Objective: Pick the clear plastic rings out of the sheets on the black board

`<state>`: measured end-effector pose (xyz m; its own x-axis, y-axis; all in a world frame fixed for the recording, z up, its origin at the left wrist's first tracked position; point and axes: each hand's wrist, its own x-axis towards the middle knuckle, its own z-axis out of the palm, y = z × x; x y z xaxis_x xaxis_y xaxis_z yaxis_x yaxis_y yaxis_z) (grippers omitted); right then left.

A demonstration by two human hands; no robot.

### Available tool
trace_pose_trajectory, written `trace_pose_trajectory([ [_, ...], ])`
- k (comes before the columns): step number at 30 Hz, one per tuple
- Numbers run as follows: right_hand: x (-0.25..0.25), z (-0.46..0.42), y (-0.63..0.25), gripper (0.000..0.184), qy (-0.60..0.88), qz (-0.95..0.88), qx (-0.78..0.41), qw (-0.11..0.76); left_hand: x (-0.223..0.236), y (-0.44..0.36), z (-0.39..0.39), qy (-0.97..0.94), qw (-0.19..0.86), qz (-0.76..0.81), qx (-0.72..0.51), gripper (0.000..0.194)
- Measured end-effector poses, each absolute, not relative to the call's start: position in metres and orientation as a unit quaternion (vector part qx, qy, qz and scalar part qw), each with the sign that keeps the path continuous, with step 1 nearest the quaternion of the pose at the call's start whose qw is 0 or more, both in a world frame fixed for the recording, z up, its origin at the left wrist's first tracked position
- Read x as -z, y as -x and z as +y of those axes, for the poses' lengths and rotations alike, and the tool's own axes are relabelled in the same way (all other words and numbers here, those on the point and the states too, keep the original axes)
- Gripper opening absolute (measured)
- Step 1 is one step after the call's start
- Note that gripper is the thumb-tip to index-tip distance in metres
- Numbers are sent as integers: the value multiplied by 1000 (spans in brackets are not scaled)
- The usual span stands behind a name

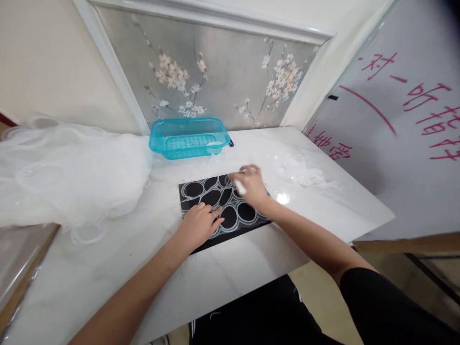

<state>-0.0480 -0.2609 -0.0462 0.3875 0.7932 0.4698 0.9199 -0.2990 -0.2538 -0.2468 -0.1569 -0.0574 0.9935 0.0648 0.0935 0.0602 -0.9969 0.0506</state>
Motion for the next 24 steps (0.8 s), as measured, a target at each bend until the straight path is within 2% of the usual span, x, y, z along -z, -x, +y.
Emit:
trace_pose_trajectory([
  [3,19,-259,-4,25,816,-341,200,421,57,247,-156,-998,24,36,-51,37],
  [5,10,-271,-14,26,786,-332,216,475,55,246,-157,-998,23,36,-52,36],
  [9,30,-306,28,21,766,-426,89,474,49,240,-162,-998,22,32,-51,33],
  [14,68,-318,75,18,752,-443,-62,485,44,231,-177,-998,10,30,-62,33],
  [18,76,-313,74,19,738,-429,-110,509,46,221,-185,-998,-17,42,-51,45],
  [24,82,-317,65,24,722,-362,-142,572,45,212,-187,-995,-39,72,-51,40],
])
